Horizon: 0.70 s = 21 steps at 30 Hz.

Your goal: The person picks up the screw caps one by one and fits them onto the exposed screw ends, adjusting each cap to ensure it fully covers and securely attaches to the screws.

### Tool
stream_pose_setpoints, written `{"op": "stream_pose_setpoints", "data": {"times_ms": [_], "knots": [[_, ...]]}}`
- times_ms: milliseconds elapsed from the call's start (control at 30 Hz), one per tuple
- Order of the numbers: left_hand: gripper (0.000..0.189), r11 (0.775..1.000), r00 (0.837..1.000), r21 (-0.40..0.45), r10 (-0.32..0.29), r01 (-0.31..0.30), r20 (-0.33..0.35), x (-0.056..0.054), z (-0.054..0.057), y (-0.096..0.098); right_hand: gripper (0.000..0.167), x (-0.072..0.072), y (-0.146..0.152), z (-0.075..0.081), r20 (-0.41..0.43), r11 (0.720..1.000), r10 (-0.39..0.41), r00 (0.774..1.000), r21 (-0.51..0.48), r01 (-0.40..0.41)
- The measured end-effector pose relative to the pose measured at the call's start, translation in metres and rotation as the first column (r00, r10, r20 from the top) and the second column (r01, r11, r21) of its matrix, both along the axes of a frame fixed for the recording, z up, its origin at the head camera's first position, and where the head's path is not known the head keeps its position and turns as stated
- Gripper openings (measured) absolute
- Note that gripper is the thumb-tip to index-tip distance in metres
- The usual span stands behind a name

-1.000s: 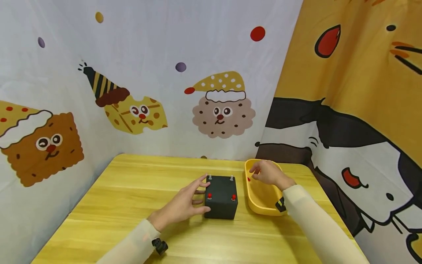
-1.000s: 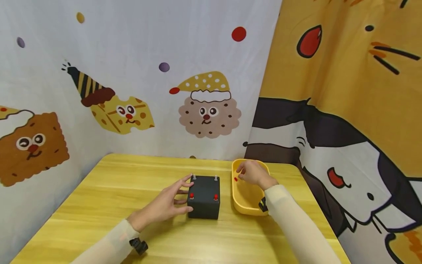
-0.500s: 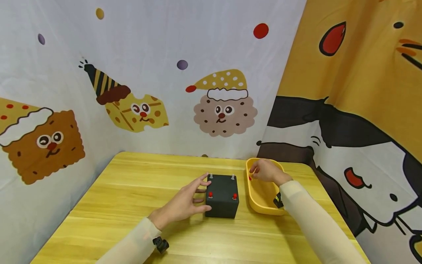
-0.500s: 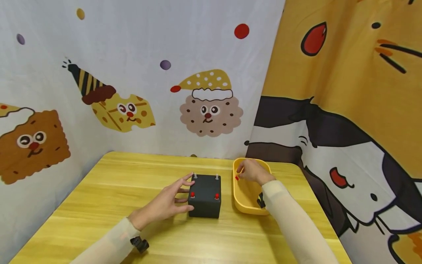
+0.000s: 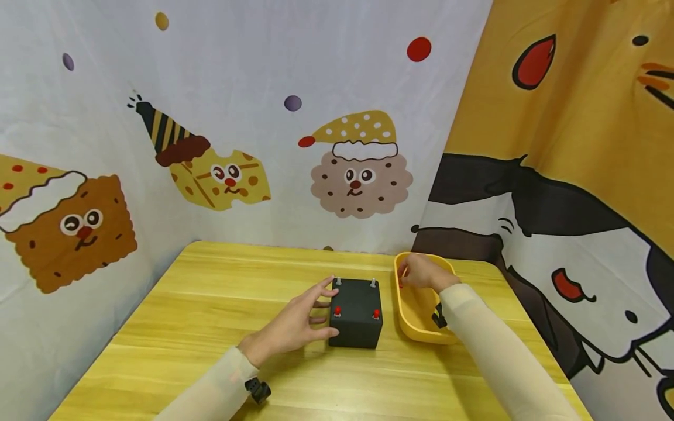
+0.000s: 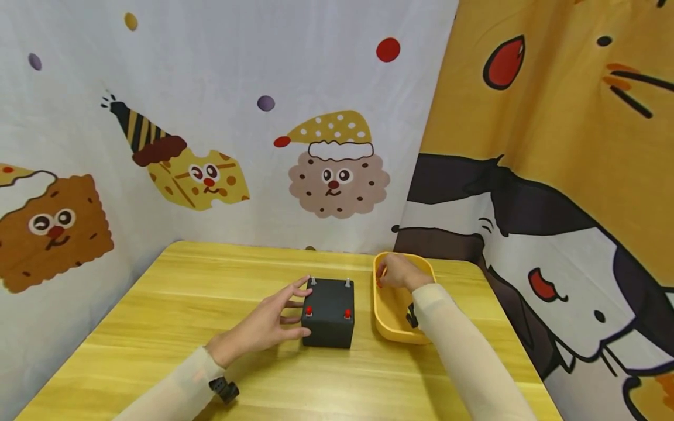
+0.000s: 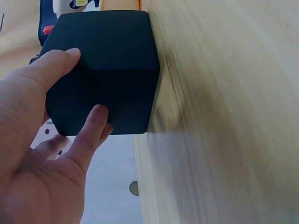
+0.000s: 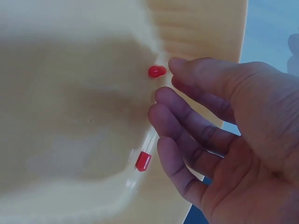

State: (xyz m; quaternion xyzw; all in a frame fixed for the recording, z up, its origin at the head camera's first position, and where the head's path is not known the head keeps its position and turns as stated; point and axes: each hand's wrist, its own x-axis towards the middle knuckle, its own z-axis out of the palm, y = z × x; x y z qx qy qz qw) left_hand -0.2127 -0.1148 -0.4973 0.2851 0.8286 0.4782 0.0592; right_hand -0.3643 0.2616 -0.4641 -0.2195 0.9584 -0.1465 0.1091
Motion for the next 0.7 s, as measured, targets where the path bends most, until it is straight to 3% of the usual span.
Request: {"op": "stream_pose_setpoints", "data": {"times_ms": [167, 300, 533, 700], "knots": [[0.108, 1.0, 1.0, -0.002, -0.001, 0.001, -0.002, 0.001, -0.001, -0.001, 0.004, -0.002, -0.001, 0.0, -0.009, 0.999, 0.025, 1.0, 0.04, -0.024], [0.106, 1.0, 1.0, -0.001, -0.004, 0.004, -0.005, 0.001, -0.001, -0.001, 0.004, -0.011, 0.003, -0.008, 0.01, 0.999, 0.037, 0.999, 0.028, -0.037], [0.107, 1.0, 1.0, 0.001, -0.007, 0.007, -0.005, 0.002, -0.002, -0.001, 0.004, -0.044, 0.02, -0.05, -0.009, 0.998, 0.068, 0.998, 0.002, -0.068], [0.107, 1.0, 1.0, -0.003, 0.0, 0.0, -0.014, 0.001, -0.002, -0.001, 0.005, -0.028, 0.008, -0.028, 0.008, 0.998, 0.057, 0.998, 0.029, -0.057]]}}
